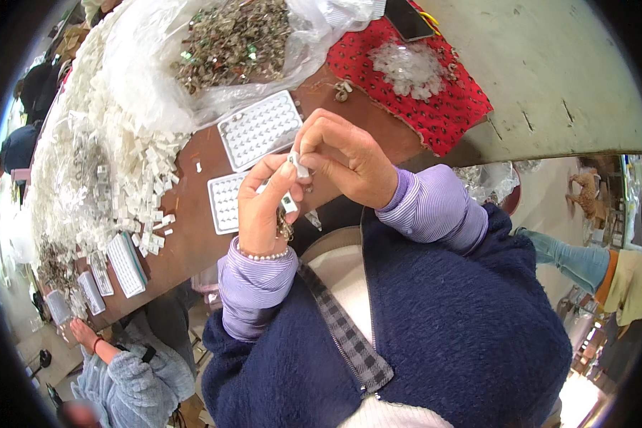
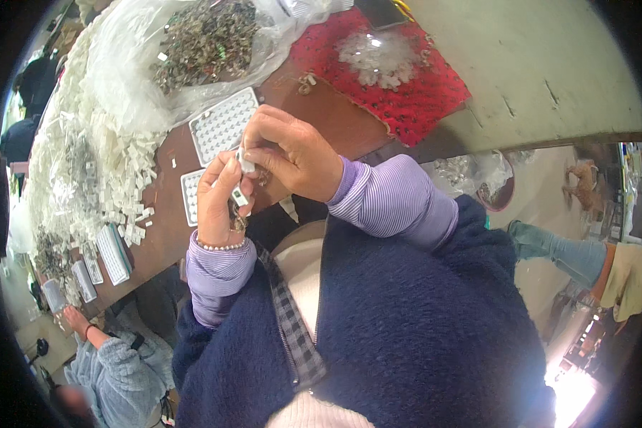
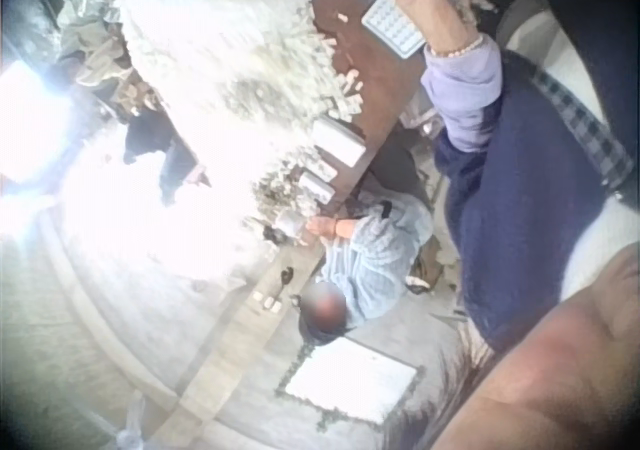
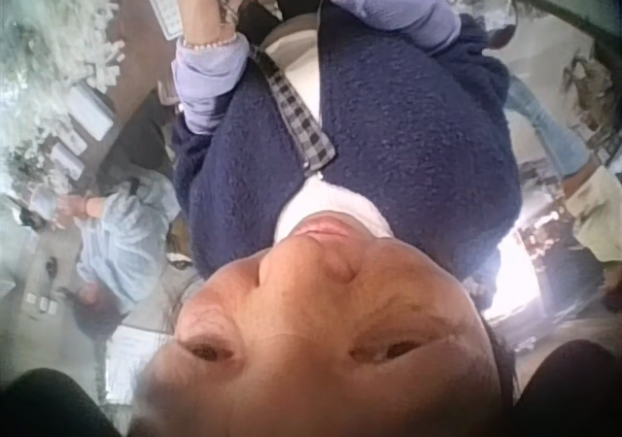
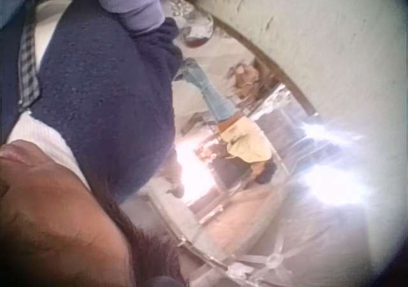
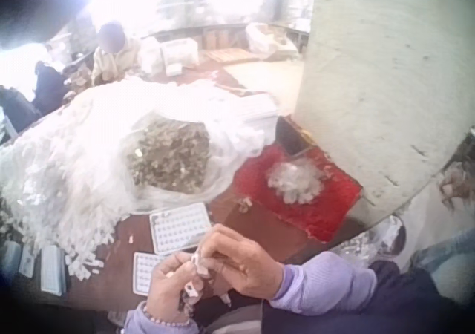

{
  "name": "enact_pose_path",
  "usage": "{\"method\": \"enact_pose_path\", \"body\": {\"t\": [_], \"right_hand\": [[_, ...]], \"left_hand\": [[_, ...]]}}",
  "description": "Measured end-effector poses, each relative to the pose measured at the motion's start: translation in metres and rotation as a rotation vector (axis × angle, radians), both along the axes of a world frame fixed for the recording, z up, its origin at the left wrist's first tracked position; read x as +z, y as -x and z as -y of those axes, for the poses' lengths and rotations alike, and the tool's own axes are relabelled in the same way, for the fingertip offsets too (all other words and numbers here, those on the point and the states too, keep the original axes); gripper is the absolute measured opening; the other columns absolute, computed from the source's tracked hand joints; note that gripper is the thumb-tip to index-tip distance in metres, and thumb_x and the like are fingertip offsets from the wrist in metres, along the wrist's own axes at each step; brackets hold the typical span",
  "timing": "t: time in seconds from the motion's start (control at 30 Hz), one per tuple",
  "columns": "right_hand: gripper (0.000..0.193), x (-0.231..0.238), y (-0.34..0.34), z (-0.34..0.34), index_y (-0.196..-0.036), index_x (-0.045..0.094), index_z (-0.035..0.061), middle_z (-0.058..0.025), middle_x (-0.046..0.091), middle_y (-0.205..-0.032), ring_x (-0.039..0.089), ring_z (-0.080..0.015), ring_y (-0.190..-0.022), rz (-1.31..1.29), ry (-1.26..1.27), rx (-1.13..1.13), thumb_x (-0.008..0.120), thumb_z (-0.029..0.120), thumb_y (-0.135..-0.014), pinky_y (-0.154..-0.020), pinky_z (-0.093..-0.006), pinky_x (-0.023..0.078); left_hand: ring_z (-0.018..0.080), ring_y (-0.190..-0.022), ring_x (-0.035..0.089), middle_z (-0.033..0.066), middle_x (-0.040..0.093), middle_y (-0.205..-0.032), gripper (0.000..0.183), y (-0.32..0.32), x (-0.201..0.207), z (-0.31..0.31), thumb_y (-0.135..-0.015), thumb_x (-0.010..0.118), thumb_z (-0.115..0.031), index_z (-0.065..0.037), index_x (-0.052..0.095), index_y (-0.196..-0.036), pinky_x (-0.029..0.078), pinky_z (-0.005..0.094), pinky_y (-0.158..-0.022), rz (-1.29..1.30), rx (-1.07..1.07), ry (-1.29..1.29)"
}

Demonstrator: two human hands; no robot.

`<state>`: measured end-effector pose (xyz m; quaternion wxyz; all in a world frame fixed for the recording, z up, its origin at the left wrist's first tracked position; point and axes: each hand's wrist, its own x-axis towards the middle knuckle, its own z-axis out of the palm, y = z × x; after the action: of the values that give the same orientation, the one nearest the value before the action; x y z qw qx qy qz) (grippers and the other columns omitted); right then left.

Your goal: The person repeatedly picks small white plastic housings and metal components from a table, inserts the metal parts into the housings, and places the assembled units into a white tray. The person also uses a lighter to briefly heat the components during assembly.

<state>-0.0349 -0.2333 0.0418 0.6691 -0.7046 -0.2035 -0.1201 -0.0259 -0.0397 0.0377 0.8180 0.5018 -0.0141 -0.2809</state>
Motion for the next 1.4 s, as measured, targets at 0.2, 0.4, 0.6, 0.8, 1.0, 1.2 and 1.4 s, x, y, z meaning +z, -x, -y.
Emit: {"method": "enact_pose_path", "body": {"t": [0.2,0.4,0.6,0.8,1.0,1.2,1.4], "right_hand": [[0.009,-0.007,0.01,0.023,-0.099,0.059,0.0016,-0.0094,0.057,-0.114,0.059,-0.0154,-0.105,-0.12,-0.016,0.04,0.065,-0.006,-0.098,-0.095,-0.0306,0.048],[0.015,-0.021,-0.032,0.058,-0.093,0.071,0.0028,-0.009,0.067,-0.094,0.066,-0.0246,-0.094,-0.022,0.302,-0.195,0.075,0.016,-0.097,-0.089,-0.0355,0.052],[0.01,-0.043,-0.094,0.074,-0.089,0.068,0.0039,-0.0116,0.065,-0.091,0.063,-0.0332,-0.094,0.158,1.13,-0.574,0.075,0.011,-0.087,-0.087,-0.0448,0.05],[0.01,-0.012,-0.048,0.039,-0.089,0.064,0.0047,-0.0104,0.062,-0.08,0.061,-0.031,-0.078,0.131,0.695,-0.413,0.074,0.006,-0.087,-0.074,-0.0414,0.049],[0.013,0.007,-0.011,0.011,-0.093,0.066,0.0048,-0.0095,0.065,-0.083,0.065,-0.0301,-0.082,0.191,0.556,-0.209,0.076,0.0,-0.085,-0.08,-0.0407,0.051],[0.029,0.017,-0.014,0.031,-0.11,0.069,0.0086,-0.0106,0.07,-0.09,0.07,-0.0347,-0.09,0.467,0.597,-0.238,0.081,0.011,-0.083,-0.095,-0.0455,0.05],[0.055,0.011,0.01,-0.001,-0.134,0.059,0.0051,-0.0132,0.072,-0.107,0.073,-0.027,-0.097,0.124,0.255,0.037,0.085,0.016,-0.088,-0.091,-0.0401,0.056]], "left_hand": [[0.0025,-0.067,0.059,0.0023,0.072,-0.089,0.015,-0.002,-0.001,0.018,-0.103,0.074,-0.02,-0.006,0.071,-0.109,0.042,0.0158,-0.05,-0.026,-0.022,-0.08],[0.0046,-0.073,0.06,0.0068,0.07,-0.098,0.034,-0.013,-0.001,0.014,-0.11,0.06,-0.038,-0.006,0.069,-0.106,0.042,0.0181,-0.051,0.011,0.081,0.005],[0.0152,-0.084,0.059,0.0175,0.064,-0.117,0.06,-0.027,-0.007,-0.006,-0.112,0.034,-0.062,-0.009,0.056,-0.094,0.051,0.02,-0.05,-0.075,0.042,0.398],[0.0157,-0.089,0.068,0.0126,0.071,-0.112,0.017,-0.019,-0.003,-0.007,-0.104,0.069,-0.021,-0.005,0.066,-0.112,0.053,0.0232,-0.061,0.184,0.148,-0.115],[0.0125,-0.09,0.068,0.0039,0.072,-0.1,0.014,-0.011,0.004,0.009,-0.092,0.079,0.005,0.0,0.073,-0.103,0.054,0.0288,-0.081,0.945,0.387,-0.606],[0.0033,-0.068,0.06,0.0036,0.073,-0.093,0.01,0.0,0.019,-0.011,-0.095,0.078,0.0,-0.002,0.074,-0.104,0.041,0.0186,-0.057,0.27,0.319,-0.308],[0.0072,-0.089,0.064,0.0033,0.073,-0.102,0.012,0.008,0.013,-0.015,-0.095,0.078,0.002,-0.002,0.072,-0.104,0.051,0.0229,-0.081,0.454,0.328,-0.376]]}}
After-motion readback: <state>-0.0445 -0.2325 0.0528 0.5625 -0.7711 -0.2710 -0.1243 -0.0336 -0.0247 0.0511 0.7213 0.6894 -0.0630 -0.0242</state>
